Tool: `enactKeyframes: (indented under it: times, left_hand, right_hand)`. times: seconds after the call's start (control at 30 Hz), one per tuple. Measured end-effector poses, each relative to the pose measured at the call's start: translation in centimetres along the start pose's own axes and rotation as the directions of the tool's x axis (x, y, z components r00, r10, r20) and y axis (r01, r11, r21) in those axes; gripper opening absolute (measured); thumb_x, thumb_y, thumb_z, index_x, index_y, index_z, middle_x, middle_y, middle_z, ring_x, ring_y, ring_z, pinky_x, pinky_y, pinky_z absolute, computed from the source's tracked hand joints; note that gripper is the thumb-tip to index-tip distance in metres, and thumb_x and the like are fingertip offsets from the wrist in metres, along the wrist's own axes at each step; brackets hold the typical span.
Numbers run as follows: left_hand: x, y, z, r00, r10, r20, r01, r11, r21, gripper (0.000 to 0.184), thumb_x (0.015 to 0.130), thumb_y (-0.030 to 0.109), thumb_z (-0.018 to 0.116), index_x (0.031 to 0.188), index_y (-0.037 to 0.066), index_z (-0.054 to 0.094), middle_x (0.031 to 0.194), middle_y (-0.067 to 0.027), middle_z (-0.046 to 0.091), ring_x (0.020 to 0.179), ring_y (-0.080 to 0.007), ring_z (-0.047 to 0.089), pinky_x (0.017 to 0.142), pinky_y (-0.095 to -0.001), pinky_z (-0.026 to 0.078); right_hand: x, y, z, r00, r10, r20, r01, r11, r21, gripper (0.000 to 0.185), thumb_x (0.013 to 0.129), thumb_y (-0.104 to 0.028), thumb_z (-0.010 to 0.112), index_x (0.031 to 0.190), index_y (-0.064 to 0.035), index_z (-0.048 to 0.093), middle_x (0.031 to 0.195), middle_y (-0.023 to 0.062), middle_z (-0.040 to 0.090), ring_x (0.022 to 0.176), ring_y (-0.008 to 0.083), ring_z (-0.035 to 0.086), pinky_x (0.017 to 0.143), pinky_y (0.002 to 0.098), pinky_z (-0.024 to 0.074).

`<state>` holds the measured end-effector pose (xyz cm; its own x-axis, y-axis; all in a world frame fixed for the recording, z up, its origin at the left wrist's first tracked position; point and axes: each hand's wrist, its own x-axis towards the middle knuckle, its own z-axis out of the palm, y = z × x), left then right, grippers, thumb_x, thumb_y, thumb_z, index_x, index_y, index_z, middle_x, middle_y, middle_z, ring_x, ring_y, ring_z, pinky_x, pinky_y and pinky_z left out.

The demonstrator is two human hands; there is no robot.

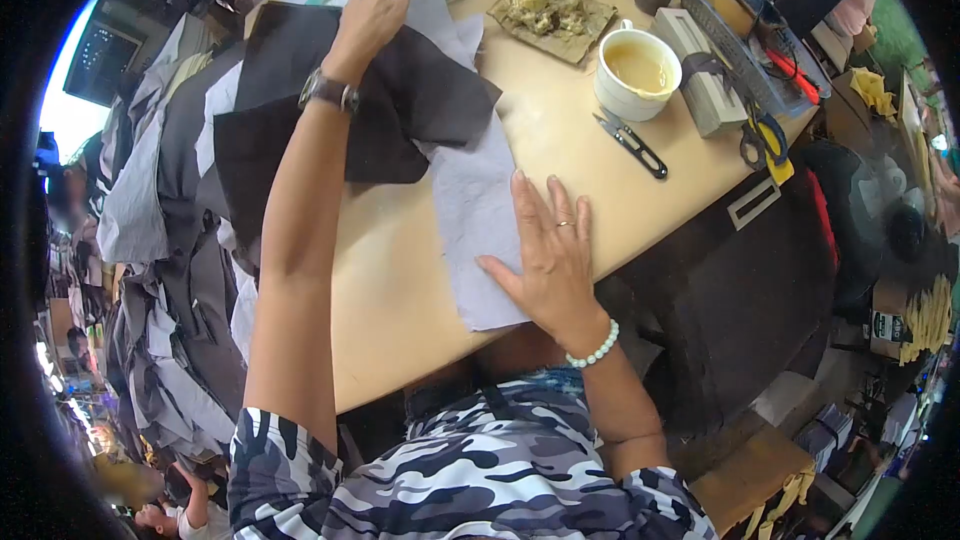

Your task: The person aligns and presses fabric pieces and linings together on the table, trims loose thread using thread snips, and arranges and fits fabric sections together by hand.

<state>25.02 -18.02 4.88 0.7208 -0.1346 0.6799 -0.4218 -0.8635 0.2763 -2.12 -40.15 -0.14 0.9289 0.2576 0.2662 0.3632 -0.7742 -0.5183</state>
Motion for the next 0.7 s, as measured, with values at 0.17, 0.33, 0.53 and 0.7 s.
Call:
enactKeyframes:
  times: [0.17,0.33,0.53,0.7]
  left_hand:
    - [-8.0,5.1,-7.6,0.944,0.326,0.044,-0.329,0.936,0.126,0.046,0.083,0.026,0.064,0.123,0.006,0.054,0.123,-0.0174,0.055,0.119,-0.0360,0.047,0.100,-0.0430,0.038]
    - [-11.0,5.5,-6.9,0.915,0.307,0.263,-0.326,0.945,0.029,0.056,0.082,0.038,0.065,0.129,0.010,0.050,0.127,-0.0143,0.052,0.124,-0.0344,0.042,0.101,-0.0497,0.033]
    - [-6.5,4.2,-3.6,0.594,-0.030,0.804,-0.015,0.999,0.048,0.050,0.080,0.039,0.066,0.116,0.005,0.057,0.119,-0.0155,0.056,0.107,-0.0334,0.054,0.086,-0.0422,0.045]
    - [-8.6,2.6,-2.7,0.907,0.107,0.407,-0.084,0.994,-0.073,0.032,0.080,0.032,0.067,0.095,0.004,0.065,0.095,-0.0153,0.063,0.090,-0.0322,0.060,0.077,-0.0406,0.048]
  right_hand:
    - [-0.3,0.4,-1.0,0.995,-0.048,0.088,0.043,0.998,0.047,0.094,0.070,-0.034,0.074,0.144,-0.0044,0.024,0.142,0.0156,0.037,0.131,0.0418,0.029,0.105,0.0609,0.0176]
    - [4.0,-0.5,-1.8,0.989,-0.140,-0.056,0.148,0.973,0.176,0.081,0.078,-0.020,0.066,0.143,0.0003,0.023,0.139,0.0221,0.039,0.126,0.0398,0.038,0.105,0.0504,0.0275]
    - [5.8,-1.0,2.6,0.945,-0.299,-0.135,0.322,0.922,0.213,0.067,0.084,-0.006,0.054,0.143,0.0001,0.022,0.137,0.0235,0.039,0.125,0.0379,0.040,0.103,0.0489,0.0329]
    - [4.4,-0.8,4.0,0.968,-0.250,-0.019,0.250,0.954,0.165,0.069,0.084,-0.005,0.053,0.145,-0.0043,0.020,0.141,0.0203,0.035,0.129,0.0361,0.036,0.104,0.0504,0.0310]
